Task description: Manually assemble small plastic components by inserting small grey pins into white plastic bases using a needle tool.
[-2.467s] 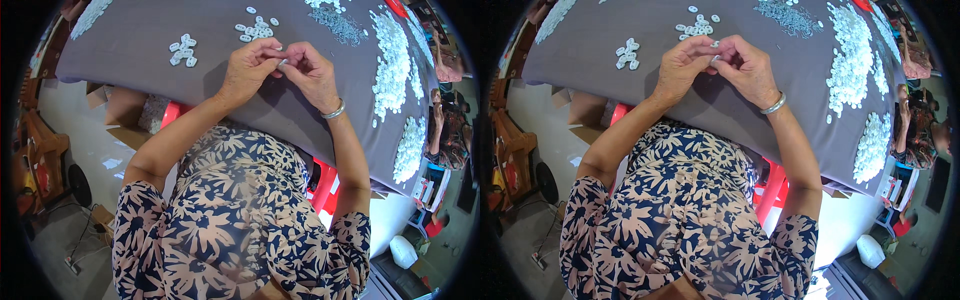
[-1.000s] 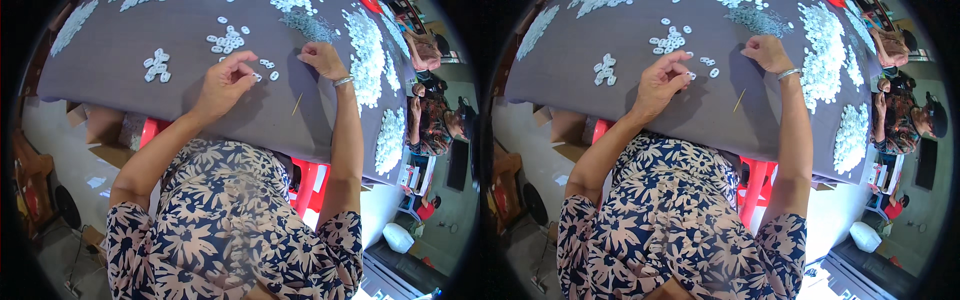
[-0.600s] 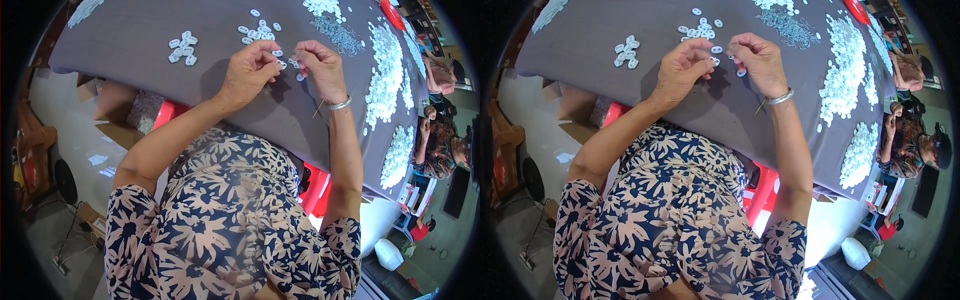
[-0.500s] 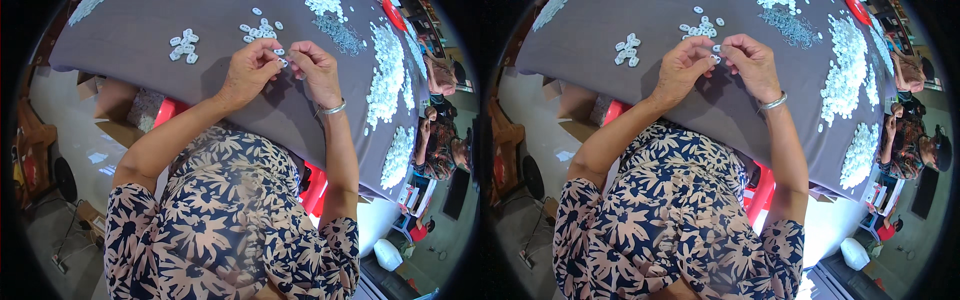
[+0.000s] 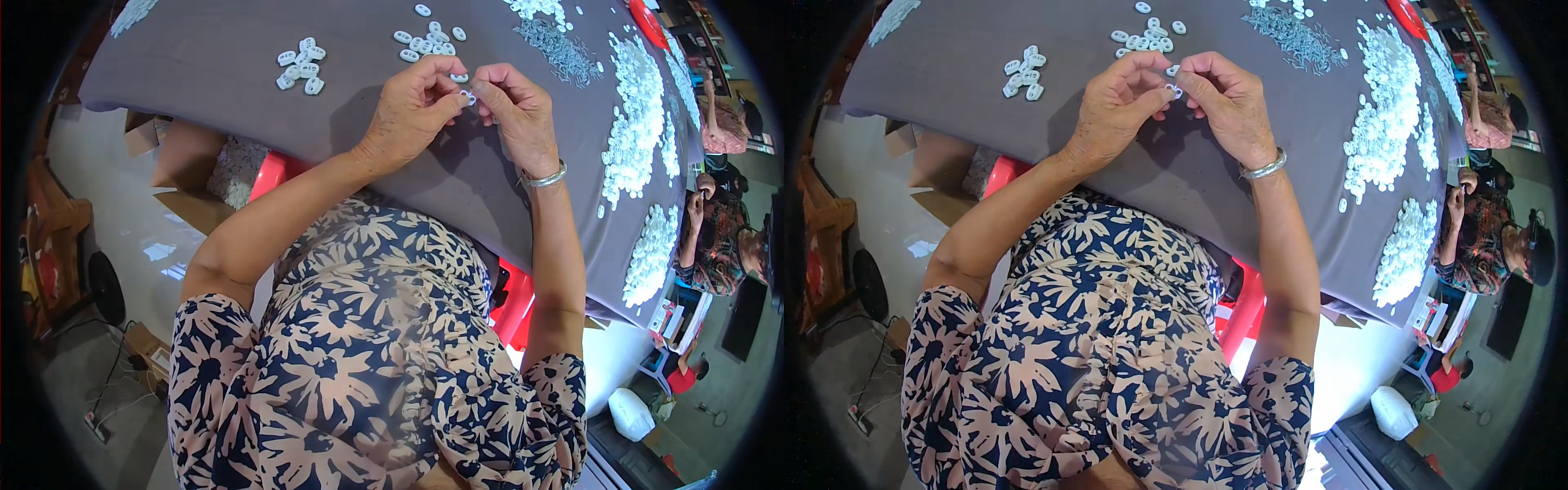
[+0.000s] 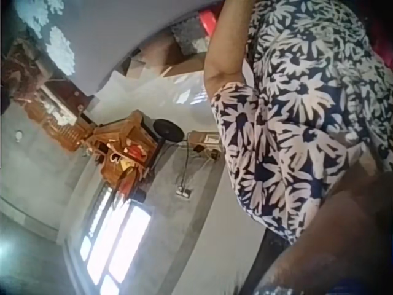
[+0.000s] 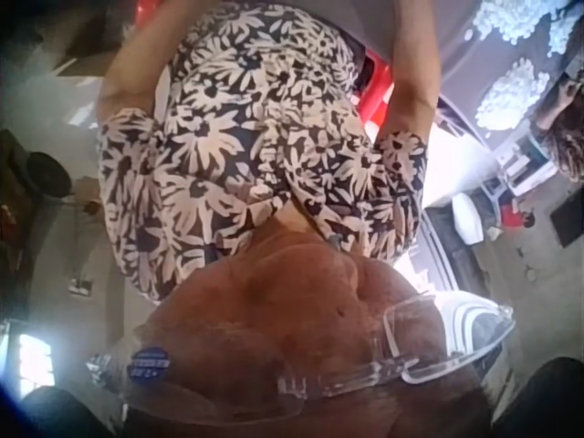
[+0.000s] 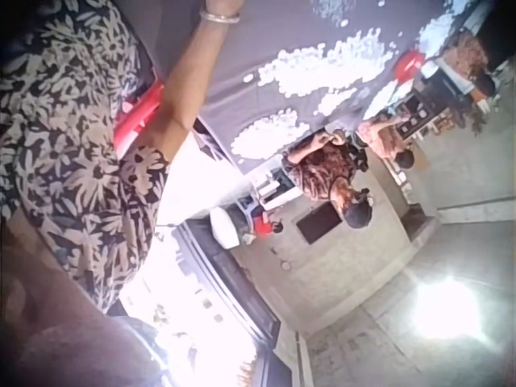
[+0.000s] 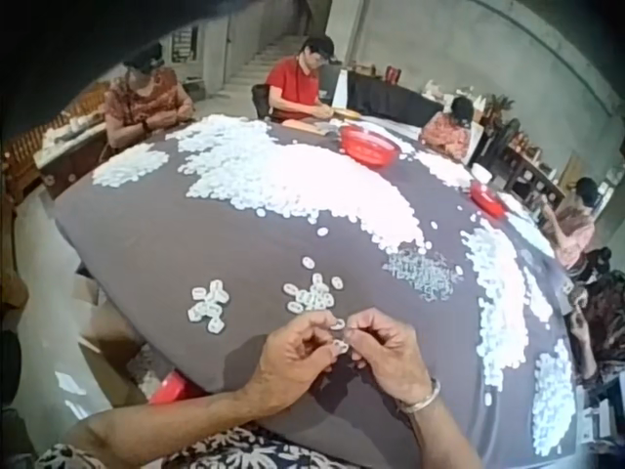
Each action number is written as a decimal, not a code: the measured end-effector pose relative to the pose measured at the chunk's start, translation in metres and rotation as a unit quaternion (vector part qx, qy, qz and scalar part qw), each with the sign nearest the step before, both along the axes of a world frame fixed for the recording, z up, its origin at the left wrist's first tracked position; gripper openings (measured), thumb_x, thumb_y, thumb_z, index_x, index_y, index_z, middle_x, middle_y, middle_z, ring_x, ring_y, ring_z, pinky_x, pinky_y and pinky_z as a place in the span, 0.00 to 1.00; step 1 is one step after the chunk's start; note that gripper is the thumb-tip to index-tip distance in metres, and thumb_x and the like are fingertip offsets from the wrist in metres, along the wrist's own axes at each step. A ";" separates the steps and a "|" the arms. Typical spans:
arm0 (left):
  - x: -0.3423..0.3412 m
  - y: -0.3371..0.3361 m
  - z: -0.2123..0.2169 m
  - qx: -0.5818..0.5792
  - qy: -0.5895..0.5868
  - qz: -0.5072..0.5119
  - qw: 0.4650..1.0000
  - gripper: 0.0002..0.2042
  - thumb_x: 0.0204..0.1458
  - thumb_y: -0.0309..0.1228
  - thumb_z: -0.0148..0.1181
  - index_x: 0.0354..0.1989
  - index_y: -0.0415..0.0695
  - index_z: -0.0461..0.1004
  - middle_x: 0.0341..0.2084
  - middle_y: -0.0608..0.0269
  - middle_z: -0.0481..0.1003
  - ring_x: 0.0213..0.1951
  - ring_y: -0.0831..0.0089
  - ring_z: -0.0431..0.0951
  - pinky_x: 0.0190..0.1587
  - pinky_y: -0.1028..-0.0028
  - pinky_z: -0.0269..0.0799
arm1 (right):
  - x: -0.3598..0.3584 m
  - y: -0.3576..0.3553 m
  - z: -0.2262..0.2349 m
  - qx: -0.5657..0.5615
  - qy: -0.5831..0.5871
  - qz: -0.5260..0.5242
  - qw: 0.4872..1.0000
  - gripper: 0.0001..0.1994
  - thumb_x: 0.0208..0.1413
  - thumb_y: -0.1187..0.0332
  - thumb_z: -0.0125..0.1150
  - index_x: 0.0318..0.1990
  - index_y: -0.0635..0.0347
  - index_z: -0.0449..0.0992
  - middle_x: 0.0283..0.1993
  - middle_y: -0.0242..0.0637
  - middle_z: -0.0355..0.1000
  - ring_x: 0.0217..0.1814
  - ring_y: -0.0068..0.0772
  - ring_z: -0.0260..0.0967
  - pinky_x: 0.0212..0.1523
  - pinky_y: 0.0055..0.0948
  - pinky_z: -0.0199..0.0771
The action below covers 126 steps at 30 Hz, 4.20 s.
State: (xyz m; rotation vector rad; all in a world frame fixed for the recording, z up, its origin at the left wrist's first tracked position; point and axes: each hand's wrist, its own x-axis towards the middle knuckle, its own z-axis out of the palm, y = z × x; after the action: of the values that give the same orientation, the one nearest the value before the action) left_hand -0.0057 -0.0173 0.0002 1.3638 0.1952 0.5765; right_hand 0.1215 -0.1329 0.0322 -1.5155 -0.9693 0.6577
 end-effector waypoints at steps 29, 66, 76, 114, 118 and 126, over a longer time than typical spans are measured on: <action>0.001 -0.004 -0.004 0.032 0.031 0.035 0.998 0.19 0.52 0.18 0.56 0.53 0.39 0.66 0.29 0.68 0.72 0.31 0.83 0.73 0.34 0.81 0.74 | -0.005 0.001 0.004 -0.093 -0.135 -0.008 0.987 0.10 0.60 0.64 0.58 0.36 0.63 0.76 0.23 0.23 0.68 0.21 0.10 0.62 0.20 0.13 0.65; 0.000 -0.002 0.000 0.016 0.016 0.035 0.999 0.15 0.52 0.21 0.55 0.49 0.39 0.67 0.28 0.67 0.72 0.29 0.82 0.71 0.32 0.81 0.71 | 0.021 -0.021 0.013 -0.169 -0.320 0.013 0.932 0.08 0.47 0.70 0.66 0.29 0.65 0.73 0.20 0.30 0.65 0.22 0.16 0.59 0.23 0.22 0.61; 0.001 -0.003 0.001 0.010 0.010 0.030 0.999 0.14 0.52 0.20 0.56 0.48 0.39 0.67 0.27 0.68 0.72 0.28 0.83 0.71 0.31 0.81 0.71 | 0.015 -0.015 0.008 -0.092 -0.176 0.014 0.980 0.04 0.53 0.74 0.60 0.34 0.63 0.73 0.27 0.25 0.68 0.26 0.13 0.61 0.25 0.18 0.63; 0.003 -0.003 -0.007 0.045 -0.029 0.005 0.999 0.15 0.51 0.21 0.57 0.48 0.39 0.68 0.24 0.69 0.71 0.26 0.85 0.69 0.29 0.82 0.67 | 0.004 -0.004 0.003 -0.012 -0.011 -0.006 1.000 0.07 0.56 0.72 0.59 0.40 0.64 0.78 0.34 0.25 0.73 0.28 0.14 0.61 0.30 0.16 0.63; 0.004 -0.003 -0.007 0.052 -0.031 0.011 0.998 0.15 0.51 0.21 0.57 0.48 0.39 0.68 0.24 0.69 0.70 0.26 0.85 0.69 0.29 0.82 0.67 | 0.004 -0.004 0.002 -0.018 -0.022 0.005 1.000 0.07 0.56 0.72 0.59 0.40 0.63 0.77 0.34 0.25 0.73 0.29 0.13 0.62 0.30 0.15 0.64; -0.001 0.000 -0.003 0.039 0.011 -0.012 0.999 0.16 0.54 0.20 0.54 0.52 0.40 0.66 0.29 0.68 0.72 0.31 0.84 0.72 0.34 0.84 0.70 | 0.001 -0.003 0.001 -0.010 -0.027 0.032 0.999 0.04 0.57 0.73 0.58 0.38 0.63 0.77 0.33 0.26 0.73 0.31 0.13 0.65 0.30 0.14 0.66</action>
State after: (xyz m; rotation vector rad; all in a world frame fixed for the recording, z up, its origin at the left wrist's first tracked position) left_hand -0.0070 -0.0175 -0.0023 1.4477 0.1756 0.5533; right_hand 0.1220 -0.1361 0.0329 -1.5321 -1.0579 0.6762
